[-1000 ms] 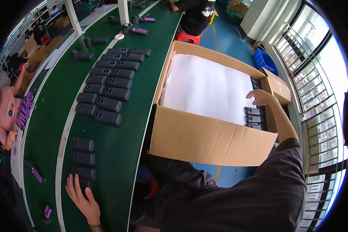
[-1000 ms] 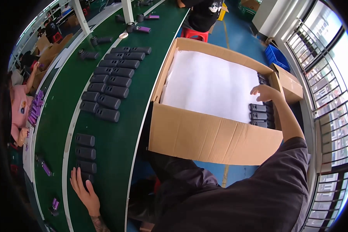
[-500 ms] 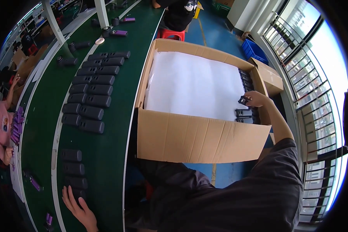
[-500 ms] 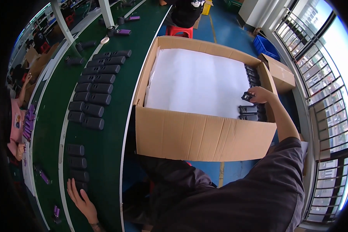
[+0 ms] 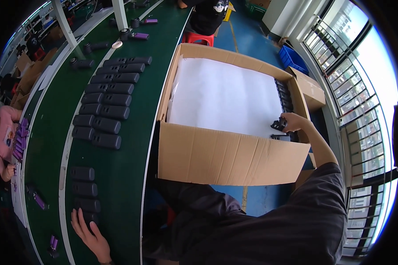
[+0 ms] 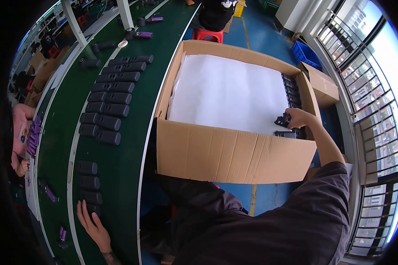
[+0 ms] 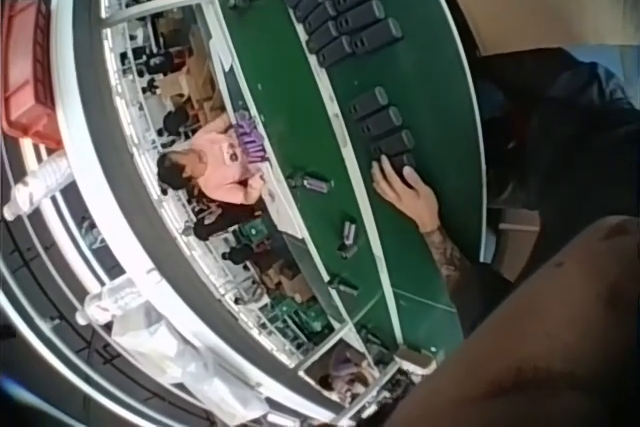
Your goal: Assemble electronic devices by inserting battery components into housings and packing them into boxes.
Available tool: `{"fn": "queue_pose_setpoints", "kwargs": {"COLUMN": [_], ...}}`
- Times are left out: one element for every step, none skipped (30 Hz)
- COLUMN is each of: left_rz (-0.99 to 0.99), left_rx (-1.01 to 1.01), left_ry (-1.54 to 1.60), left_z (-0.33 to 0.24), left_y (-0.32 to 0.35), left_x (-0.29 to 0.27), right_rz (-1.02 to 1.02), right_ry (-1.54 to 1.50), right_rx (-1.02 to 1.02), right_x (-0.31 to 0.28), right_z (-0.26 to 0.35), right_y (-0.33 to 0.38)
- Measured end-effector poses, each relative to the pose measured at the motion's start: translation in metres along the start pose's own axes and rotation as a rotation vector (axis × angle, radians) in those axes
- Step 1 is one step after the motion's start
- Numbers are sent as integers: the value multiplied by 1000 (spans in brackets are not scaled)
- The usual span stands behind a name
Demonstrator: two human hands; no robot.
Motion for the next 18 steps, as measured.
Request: {"fn": "queue_pose_setpoints", "kwargs": {"left_rz": [1, 3, 5, 7, 9, 2, -6, -17, -34, -53, -50, -48, -60, -49, -39, -35, -32, -19], "left_rx": [-6, -2, 1, 1, -2, 17, 26, -31, 15, 66, 94, 129, 81, 125, 174, 181, 192, 210], "left_ry": [-1, 0, 1, -3, -7, -13, -23, -65, -31, 16, -13, -40, -65, -66, -58, -63, -67, -49], "left_z": [-2, -3, -5, -5, -4, -1, 2, 3, -1, -7, -10, -11, -9, -12, -15, -17, -19, -23], "left_y": [0, 0, 0, -1, -2, -2, 0, 2, -1, -7, -10, -15, -17, -21, -24, -29, -35, -43], "left_x": [0, -1, -1, -2, -3, -3, -1, -8, -12, -12, -9, -7, -7, -7, -8, -11, -16, -18], "right_rz": [4, 8, 8, 129, 248, 371, 324, 301, 278, 264, 195, 147, 174, 203, 257, 248, 350, 450], "right_ry": [-73, -145, -138, -16, 110, 146, 90, 85, 81, 97, 101, 102, 111, 114, 80, 102, 68, 38], "right_rx": [31, 59, 51, 18, -17, 15, 27, 55, 79, 32, 49, -18, -11, -3, 37, 5, 9, 25], "right_x": [-1, -3, -3, 3, 10, 17, 23, 24, 25, 29, 33, 35, 39, 30, 24, 23, 26, 24], "right_z": [-10, -19, -22, -18, -12, -6, -9, -1, 5, -5, -22, -29, -38, -30, -21, -15, -18, -25], "right_y": [-2, -2, -5, -6, -7, -5, -4, -3, -1, -3, -5, -9, -15, -4, 3, -5, -13, -19]}}
Point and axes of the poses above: each hand's wrist, its own y-axis away from the middle knuckle, its own x-axis out of the palm, z = x × y, the point moved 5 cm from there along -y, towards the middle knuckle, and after that the axes turned 8 degrees about x, right-handed, at the moved point
